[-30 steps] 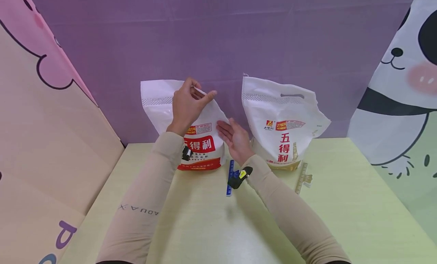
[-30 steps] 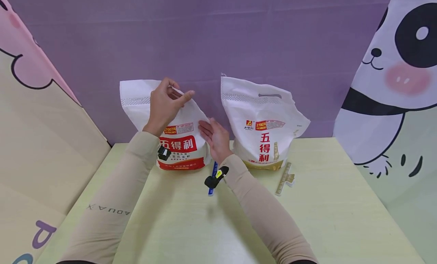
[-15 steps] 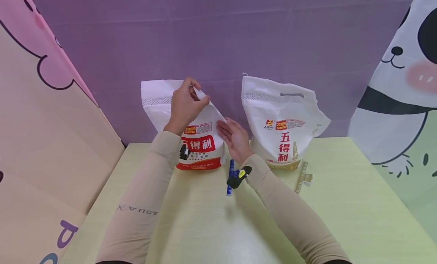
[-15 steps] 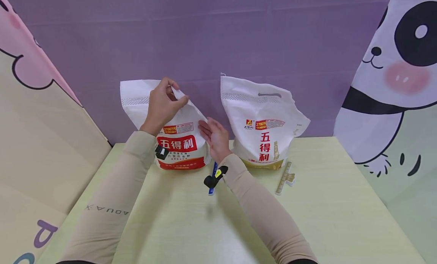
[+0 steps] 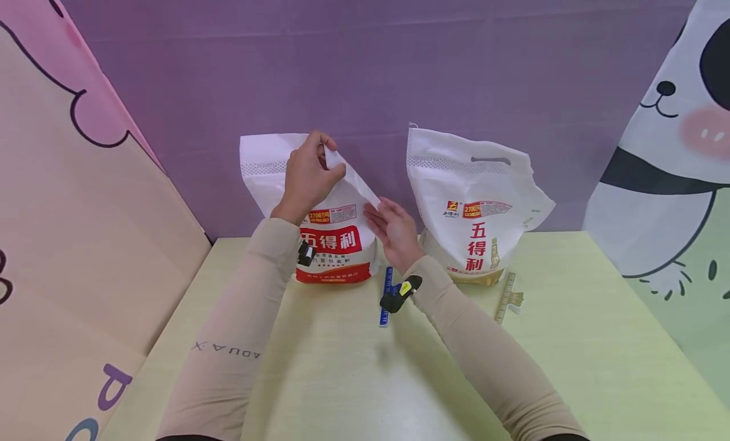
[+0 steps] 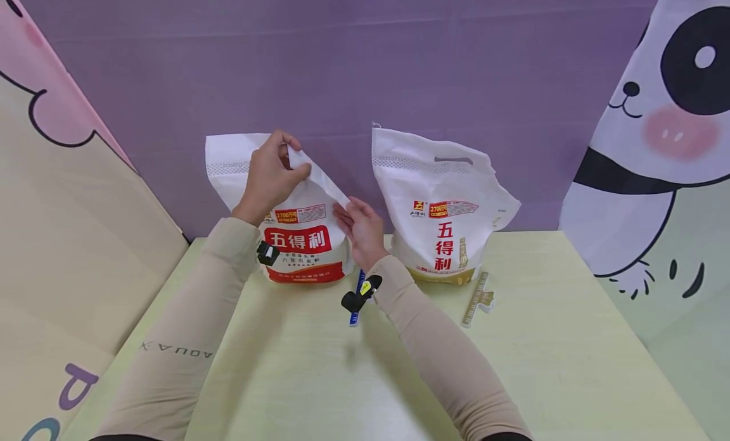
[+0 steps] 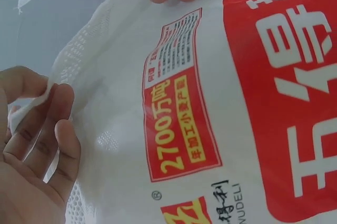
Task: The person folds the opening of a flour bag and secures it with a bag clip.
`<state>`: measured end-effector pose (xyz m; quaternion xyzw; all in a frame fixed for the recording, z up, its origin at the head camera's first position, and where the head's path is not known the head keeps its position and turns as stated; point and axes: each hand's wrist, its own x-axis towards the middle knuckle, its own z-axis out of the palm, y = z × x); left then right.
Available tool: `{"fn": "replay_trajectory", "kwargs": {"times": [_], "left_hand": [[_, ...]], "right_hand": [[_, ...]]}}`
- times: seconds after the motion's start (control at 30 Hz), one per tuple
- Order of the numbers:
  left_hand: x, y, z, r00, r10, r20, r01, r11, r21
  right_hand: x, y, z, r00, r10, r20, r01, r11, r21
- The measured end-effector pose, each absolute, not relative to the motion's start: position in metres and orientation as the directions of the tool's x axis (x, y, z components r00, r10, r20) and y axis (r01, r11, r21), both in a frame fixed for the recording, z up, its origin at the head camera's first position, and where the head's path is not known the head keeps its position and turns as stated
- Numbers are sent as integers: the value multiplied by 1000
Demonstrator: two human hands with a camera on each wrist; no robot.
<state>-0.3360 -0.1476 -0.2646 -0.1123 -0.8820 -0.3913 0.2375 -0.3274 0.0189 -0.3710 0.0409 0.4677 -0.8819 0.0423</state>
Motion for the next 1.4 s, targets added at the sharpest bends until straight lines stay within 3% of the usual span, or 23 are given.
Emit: {"fn": "replay_trajectory", "kwargs": {"times": [0.53, 1.4], "left_hand": [[-331, -154, -265, -858, 20, 513, 357, 741, 568], [-335, -153, -272, -817, 109, 566, 352, 871, 341]], "right_hand": [[-327, 18, -369, -987, -27, -161, 150, -546, -824], [-329, 22, -370, -979, -6, -202, 184, -441, -879]]}}
